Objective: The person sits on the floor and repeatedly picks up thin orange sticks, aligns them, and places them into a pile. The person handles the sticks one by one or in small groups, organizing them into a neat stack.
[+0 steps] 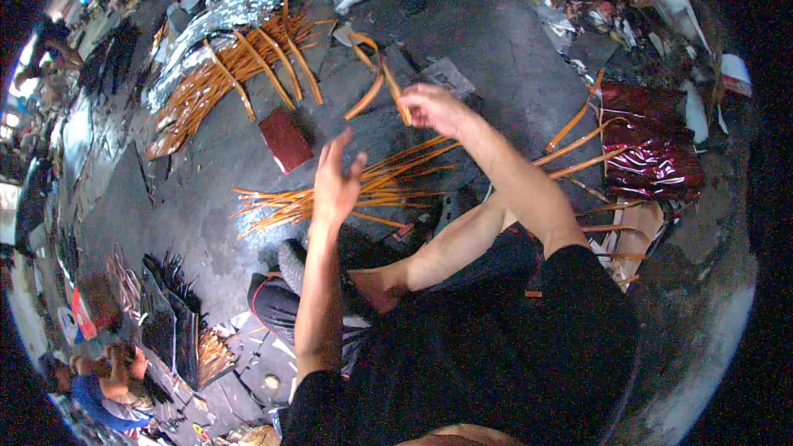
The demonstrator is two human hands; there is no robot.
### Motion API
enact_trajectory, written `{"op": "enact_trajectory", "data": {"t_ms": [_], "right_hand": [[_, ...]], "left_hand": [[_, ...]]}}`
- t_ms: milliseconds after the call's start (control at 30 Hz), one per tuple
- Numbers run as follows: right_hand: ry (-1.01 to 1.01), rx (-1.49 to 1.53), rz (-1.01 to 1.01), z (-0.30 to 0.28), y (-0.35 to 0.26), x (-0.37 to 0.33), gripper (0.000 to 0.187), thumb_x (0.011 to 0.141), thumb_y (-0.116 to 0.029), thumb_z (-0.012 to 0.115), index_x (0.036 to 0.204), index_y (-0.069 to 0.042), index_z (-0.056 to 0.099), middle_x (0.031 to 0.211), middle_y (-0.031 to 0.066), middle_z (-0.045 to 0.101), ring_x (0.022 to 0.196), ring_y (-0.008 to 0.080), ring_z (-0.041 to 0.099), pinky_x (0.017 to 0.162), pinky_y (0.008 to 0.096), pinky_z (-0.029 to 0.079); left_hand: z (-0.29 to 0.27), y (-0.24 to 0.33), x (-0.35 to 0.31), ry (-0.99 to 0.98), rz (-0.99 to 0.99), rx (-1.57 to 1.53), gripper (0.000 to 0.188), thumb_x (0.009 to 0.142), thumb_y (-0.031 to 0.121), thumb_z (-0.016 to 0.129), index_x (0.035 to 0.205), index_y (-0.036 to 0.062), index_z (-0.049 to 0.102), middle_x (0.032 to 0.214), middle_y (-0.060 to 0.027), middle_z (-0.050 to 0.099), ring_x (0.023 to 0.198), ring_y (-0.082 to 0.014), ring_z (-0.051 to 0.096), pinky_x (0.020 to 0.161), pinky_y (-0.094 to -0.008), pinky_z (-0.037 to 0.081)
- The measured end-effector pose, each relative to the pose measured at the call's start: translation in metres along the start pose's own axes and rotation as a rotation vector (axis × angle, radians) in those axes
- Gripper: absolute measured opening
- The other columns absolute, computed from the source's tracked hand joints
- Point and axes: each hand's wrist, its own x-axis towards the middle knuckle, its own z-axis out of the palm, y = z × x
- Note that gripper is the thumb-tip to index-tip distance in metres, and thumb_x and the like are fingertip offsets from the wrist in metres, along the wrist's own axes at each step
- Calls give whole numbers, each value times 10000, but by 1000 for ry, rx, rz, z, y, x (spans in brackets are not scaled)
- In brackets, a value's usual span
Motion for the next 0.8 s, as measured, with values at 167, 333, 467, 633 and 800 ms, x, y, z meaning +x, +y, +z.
{"op": "enact_trajectory", "data": {"t_ms": [167,333,467,633,800], "right_hand": [[-153,164,-48,9,-2,-55,128,889,-171,630,980,-81,624,845,17,642,717,118,610,632,276,502],[104,553,-333,-102,-20,-121,114,909,-137,618,1009,-80,619,897,19,643,781,134,603,710,303,486],[104,661,-669,-149,-64,-175,205,950,-138,577,1135,-52,592,951,38,645,818,120,599,747,281,498],[259,609,-633,-124,-91,-213,188,949,-147,580,1115,-58,587,946,28,632,829,118,593,749,279,500],[193,574,-530,-39,-84,-201,200,932,-184,613,1102,-88,571,985,17,622,843,113,605,714,271,512]], "left_hand": [[94,-59,76,-200,-38,290,254,908,212,567,1095,47,615,1074,-185,657,1013,-396,611,911,-466,460],[125,-69,103,-80,75,50,169,877,158,512,919,62,645,887,-205,673,895,-408,635,769,-499,492],[79,-88,150,-116,164,213,187,860,168,517,912,52,653,915,-214,672,905,-409,633,767,-497,499],[102,46,145,-373,80,20,419,892,430,581,1080,65,662,1055,-163,681,1004,-319,648,846,-402,511],[179,119,55,-370,-56,-177,782,943,672,289,1296,4,490,1212,-236,582,1151,-372,548,998,-443,401]]}}
